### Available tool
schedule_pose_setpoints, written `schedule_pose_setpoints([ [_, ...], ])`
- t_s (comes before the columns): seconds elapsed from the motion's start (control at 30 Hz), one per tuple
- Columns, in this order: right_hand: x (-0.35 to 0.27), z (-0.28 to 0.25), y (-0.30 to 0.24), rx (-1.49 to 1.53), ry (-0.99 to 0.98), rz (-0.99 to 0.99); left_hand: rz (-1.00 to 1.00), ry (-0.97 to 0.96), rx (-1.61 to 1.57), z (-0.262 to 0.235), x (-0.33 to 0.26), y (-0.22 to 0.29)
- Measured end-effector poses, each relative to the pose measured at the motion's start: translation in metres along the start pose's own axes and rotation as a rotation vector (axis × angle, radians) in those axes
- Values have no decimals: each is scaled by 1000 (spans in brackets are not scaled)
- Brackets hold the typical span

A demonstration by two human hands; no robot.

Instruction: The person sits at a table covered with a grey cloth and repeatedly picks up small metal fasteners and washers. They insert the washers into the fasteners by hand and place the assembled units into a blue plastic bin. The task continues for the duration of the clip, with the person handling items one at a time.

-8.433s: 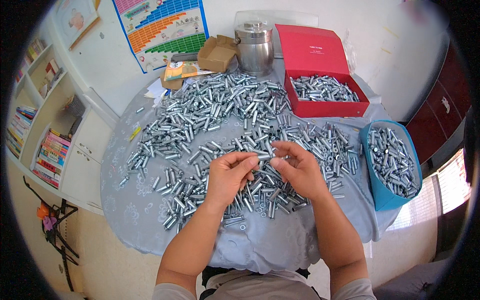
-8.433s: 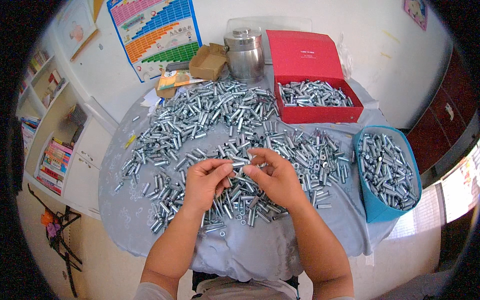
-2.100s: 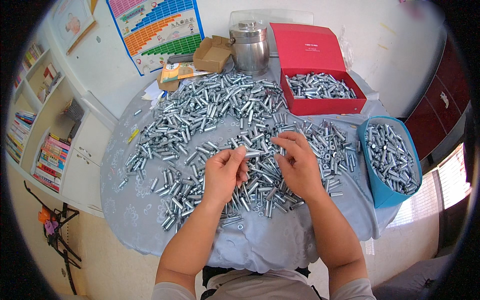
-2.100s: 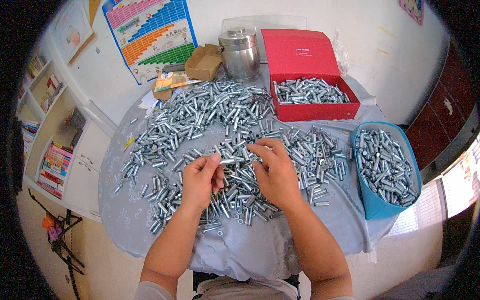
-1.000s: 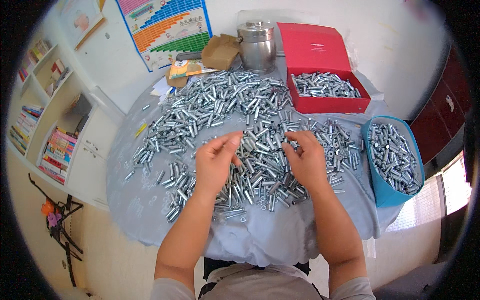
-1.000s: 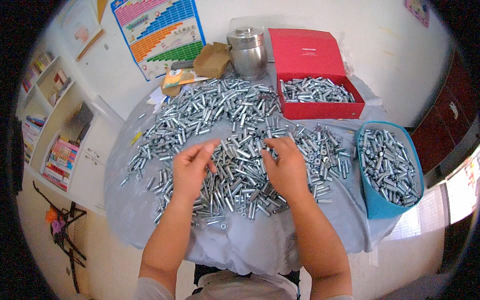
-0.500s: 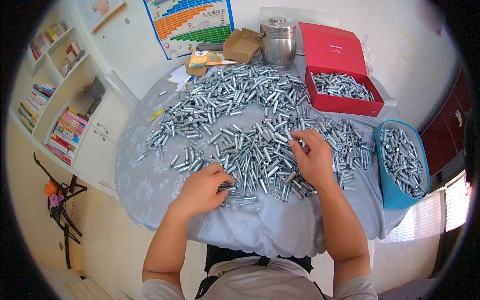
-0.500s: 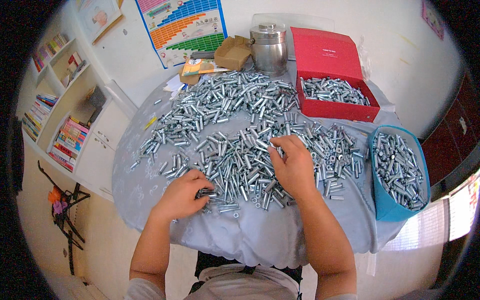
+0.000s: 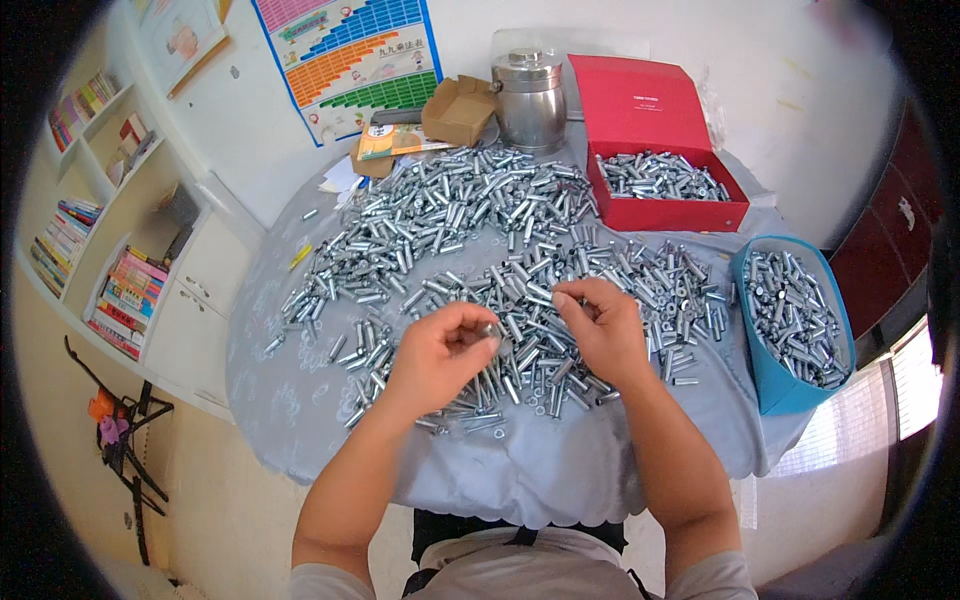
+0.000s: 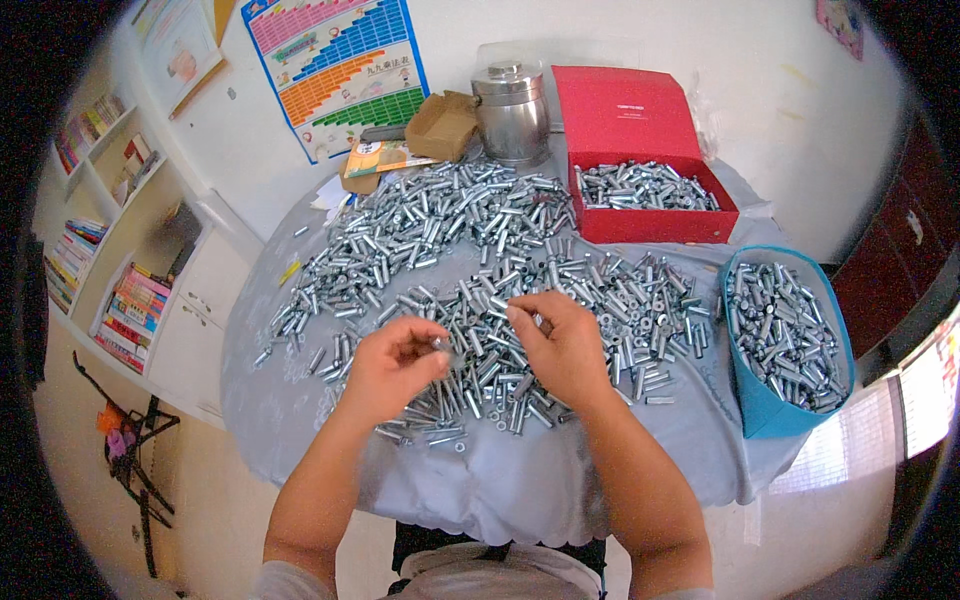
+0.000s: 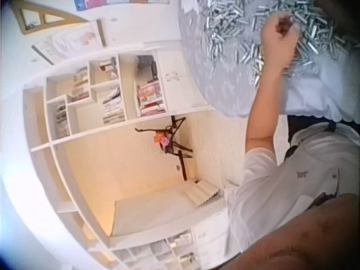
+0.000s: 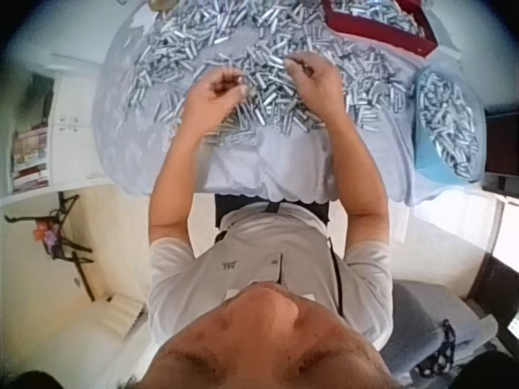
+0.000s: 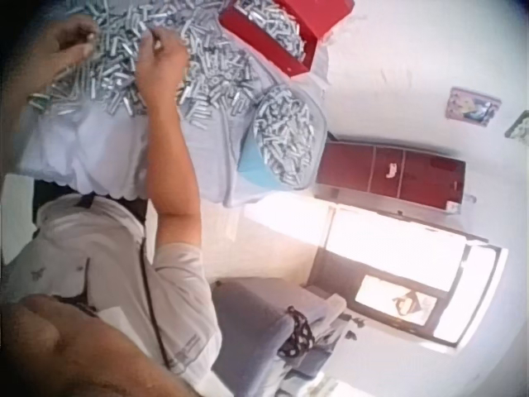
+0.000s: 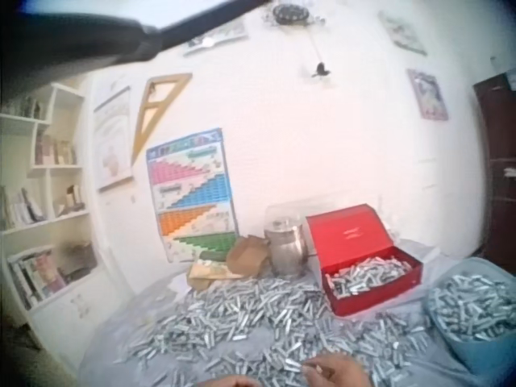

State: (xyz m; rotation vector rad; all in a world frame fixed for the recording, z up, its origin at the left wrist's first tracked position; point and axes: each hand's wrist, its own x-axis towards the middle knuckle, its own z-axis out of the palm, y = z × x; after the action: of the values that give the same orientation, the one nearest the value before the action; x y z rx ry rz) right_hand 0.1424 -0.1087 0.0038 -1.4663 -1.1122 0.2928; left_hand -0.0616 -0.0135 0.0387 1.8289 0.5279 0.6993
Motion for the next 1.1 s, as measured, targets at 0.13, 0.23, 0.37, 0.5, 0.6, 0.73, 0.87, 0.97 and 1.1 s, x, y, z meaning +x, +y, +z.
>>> schedule_pose_setpoints([
  [0.13,5,-10,0,189,-100,210,-70,52,-424,27,35,-7],
  [0.23,8,-18,-2,254,-162,316,-91,86,-494,41,49,-15],
  [0.37,10,-19,-1,370,-174,397,-130,116,-560,50,52,-22],
  [0.5,10,-16,8,457,-109,315,-128,125,-548,49,50,-34],
  [0.6,10,-14,-11,470,-7,290,-150,142,-549,46,47,-30],
  [0.73,10,-22,8,196,-266,383,-135,115,-562,46,45,-29],
  [0.87,8,-14,-1,338,-94,178,-169,126,-608,45,45,-34],
  [0.97,12,-22,-1,241,-251,389,-178,139,-622,44,44,-32],
  [1.1,9,-16,-2,376,-167,308,-157,132,-627,45,44,-33],
])
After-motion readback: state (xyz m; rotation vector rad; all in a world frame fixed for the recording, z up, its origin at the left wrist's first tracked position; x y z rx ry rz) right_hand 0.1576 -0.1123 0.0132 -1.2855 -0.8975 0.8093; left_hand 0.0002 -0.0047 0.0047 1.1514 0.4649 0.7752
